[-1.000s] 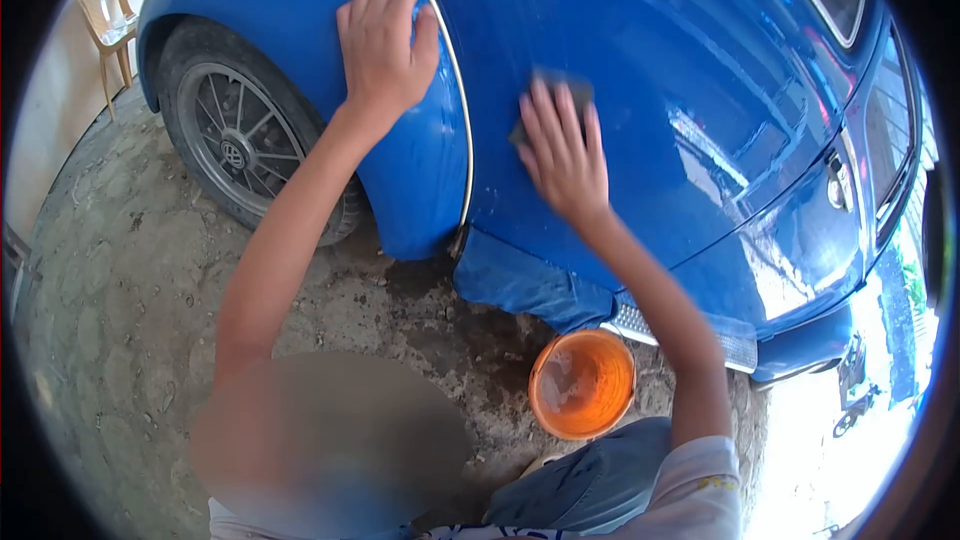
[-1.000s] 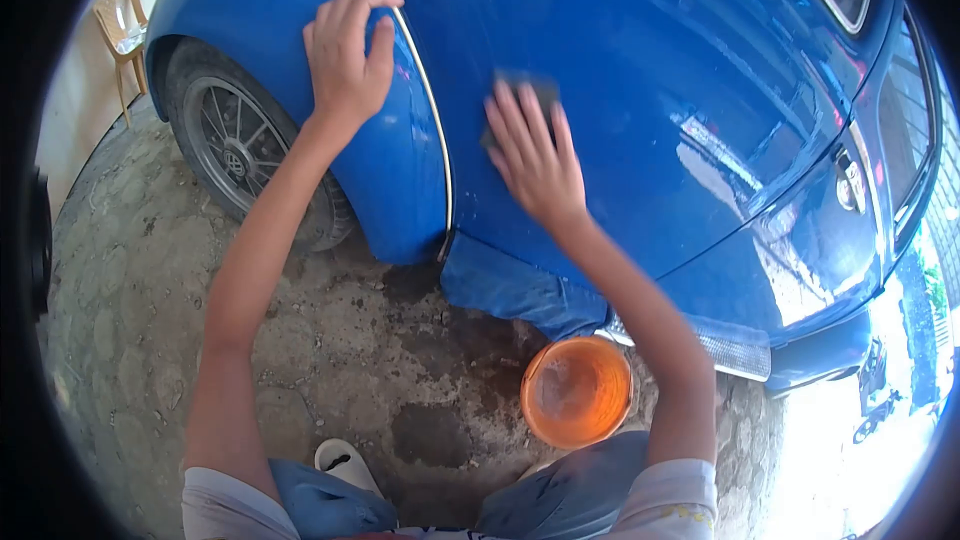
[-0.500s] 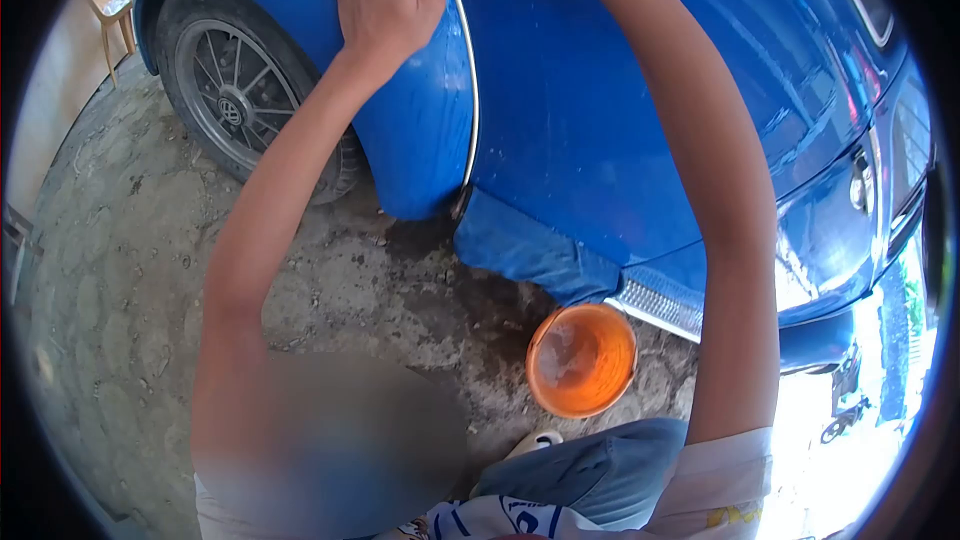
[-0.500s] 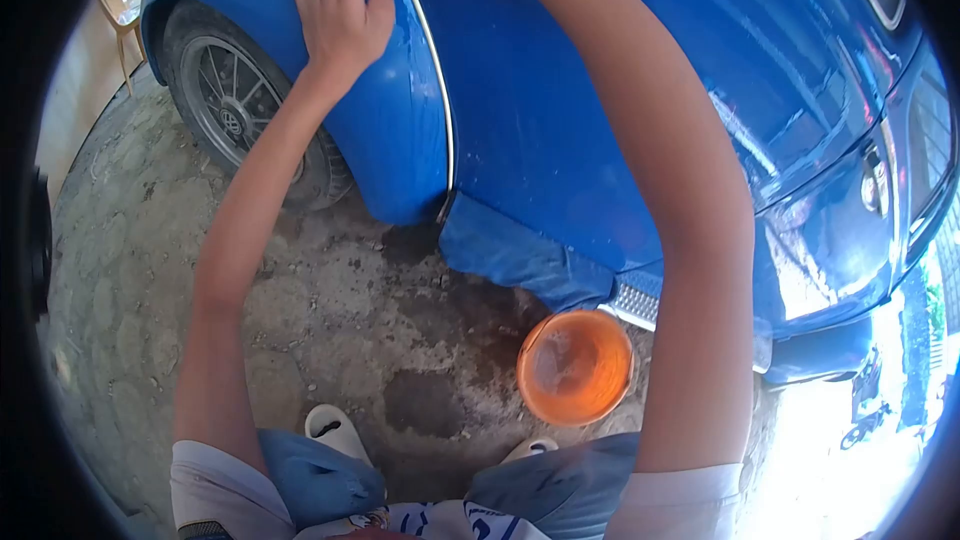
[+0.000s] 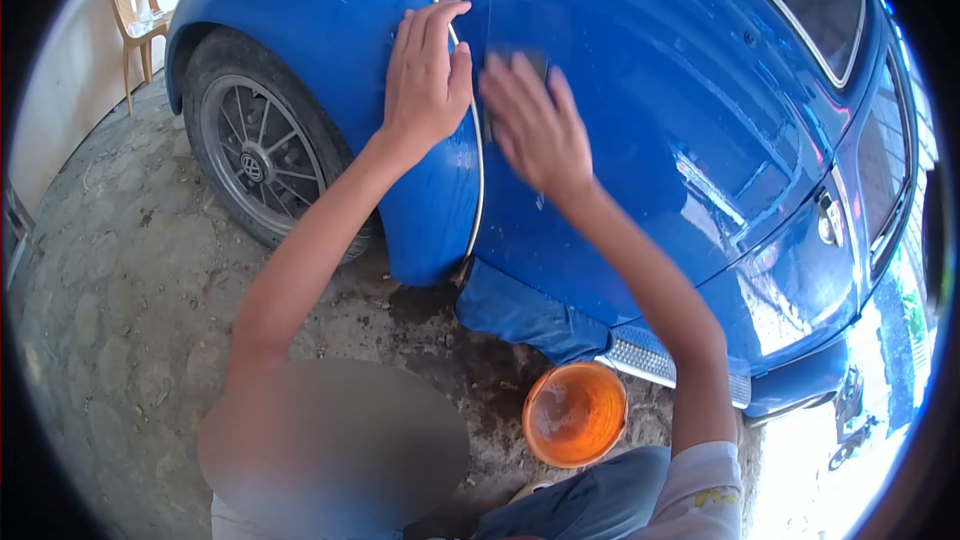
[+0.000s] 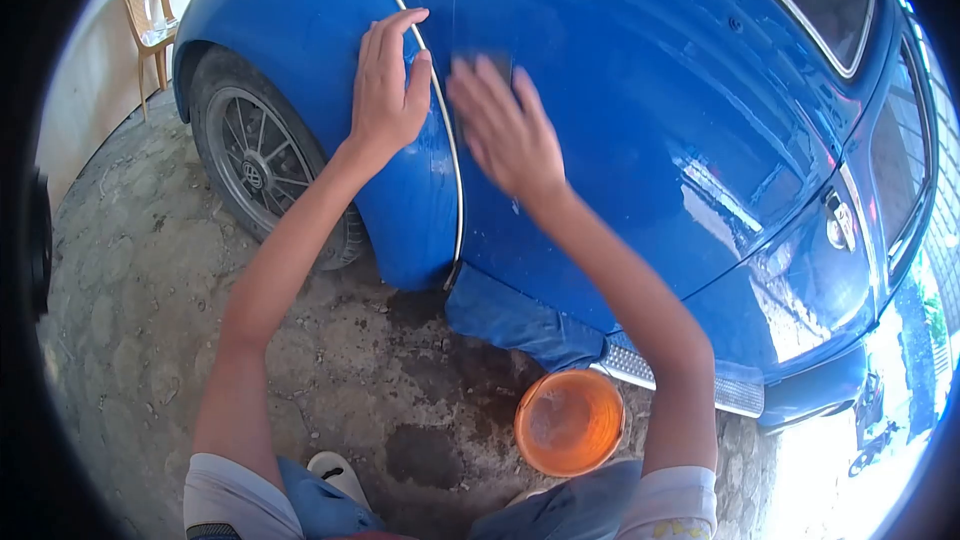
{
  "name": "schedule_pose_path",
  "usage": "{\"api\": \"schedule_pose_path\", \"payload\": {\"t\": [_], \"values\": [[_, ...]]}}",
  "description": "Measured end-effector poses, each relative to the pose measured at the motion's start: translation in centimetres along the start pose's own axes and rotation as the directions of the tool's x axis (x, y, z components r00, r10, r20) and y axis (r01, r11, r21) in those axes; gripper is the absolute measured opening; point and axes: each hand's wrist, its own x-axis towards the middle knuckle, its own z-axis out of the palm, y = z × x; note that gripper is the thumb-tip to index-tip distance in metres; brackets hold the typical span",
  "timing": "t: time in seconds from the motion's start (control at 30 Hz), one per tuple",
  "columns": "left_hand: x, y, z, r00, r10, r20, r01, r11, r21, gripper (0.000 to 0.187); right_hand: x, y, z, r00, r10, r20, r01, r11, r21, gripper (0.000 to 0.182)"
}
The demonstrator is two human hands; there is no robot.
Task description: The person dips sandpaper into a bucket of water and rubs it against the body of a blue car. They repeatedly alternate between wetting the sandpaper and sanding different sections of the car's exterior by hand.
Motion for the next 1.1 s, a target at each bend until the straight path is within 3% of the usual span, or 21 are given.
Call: {"api": "schedule_pose_path", "payload": {"t": [0.07, 0.13, 0.23, 0.4, 0.5, 0.57, 0.67, 0.77, 0.8, 0.87, 0.9, 0.97, 1.07, 1.1], "values": [[0.8, -0.3, 0.7, 0.991, -0.062, -0.117, 0.029, 0.965, -0.259, 0.036, 9.3, 3.6, 0.0, 0.967, 0.037, -0.251, -0.045, 0.999, -0.026, 0.062], [1.9, -1.1, 0.9, 0.986, -0.014, -0.164, -0.024, 0.974, -0.227, 0.036, 17.3, 6.3, -0.3, 0.927, 0.04, -0.373, -0.016, 0.998, 0.068, 0.058], [3.1, -2.0, 0.6, 0.962, -0.046, -0.27, -0.009, 0.98, -0.2, 0.037, 20.1, 6.3, 0.3, 0.916, 0.067, -0.395, -0.061, 0.998, 0.027, 0.058], [2.5, -3.5, -1.5, 0.974, -0.041, -0.224, 0.004, 0.986, -0.165, 0.035, 7.0, 1.4, 0.3, 0.985, 0.02, -0.172, -0.027, 0.999, -0.037, 0.064], [2.0, -4.6, -3.0, 0.985, 0.017, -0.172, -0.039, 0.992, -0.123, 0.032, -5.7, -3.2, 2.1, 0.996, -0.024, 0.083, 0.025, 1.0, -0.012, 0.07], [1.9, -4.9, -4.1, 0.992, 0.035, -0.122, -0.051, 0.99, -0.131, 0.03, -12.3, -4.7, 3.8, 0.992, -0.016, 0.128, 0.023, 0.998, -0.053, 0.072], [2.2, -5.2, -5.2, 0.991, 0.073, -0.113, -0.084, 0.992, -0.097, 0.03, -12.0, -4.9, 4.1, 0.992, -0.003, 0.122, 0.01, 0.998, -0.058, 0.072], [2.8, -5.5, -5.8, 0.991, 0.086, -0.101, -0.093, 0.994, -0.062, 0.029, -3.6, -2.5, 1.8, 0.994, 0.056, 0.093, -0.05, 0.997, -0.061, 0.071], [2.7, -5.7, -5.9, 0.992, 0.08, -0.098, -0.086, 0.995, -0.057, 0.029, 0.7, -1.5, 0.6, 0.995, 0.095, 0.025, -0.093, 0.993, -0.078, 0.069], [2.7, -5.9, -6.0, 0.995, 0.054, -0.087, -0.056, 0.998, -0.022, 0.032, 9.5, 0.5, 1.2, 0.956, 0.145, -0.254, -0.175, 0.98, -0.097, 0.062], [2.8, -5.8, -5.8, 0.995, 0.05, -0.085, -0.052, 0.999, -0.017, 0.032, 13.6, 1.6, 0.4, 0.958, 0.168, -0.233, -0.176, 0.984, -0.018, 0.061], [2.9, -5.5, -5.7, 0.986, -0.025, -0.167, 0.031, 0.999, 0.037, 0.031, 20.5, 3.3, 1.7, 0.861, 0.209, -0.464, -0.194, 0.978, 0.081, 0.057], [2.9, -6.2, -6.0, 0.981, -0.034, -0.19, 0.038, 0.999, 0.017, 0.03, 23.7, 3.4, 2.9, 0.86, 0.213, -0.464, -0.228, 0.973, 0.024, 0.056], [2.6, -6.7, -6.2, 0.978, -0.049, -0.203, 0.061, 0.997, 0.055, 0.031, 23.2, 3.3, 3.3, 0.834, 0.205, -0.513, -0.183, 0.979, 0.092, 0.056]]}}
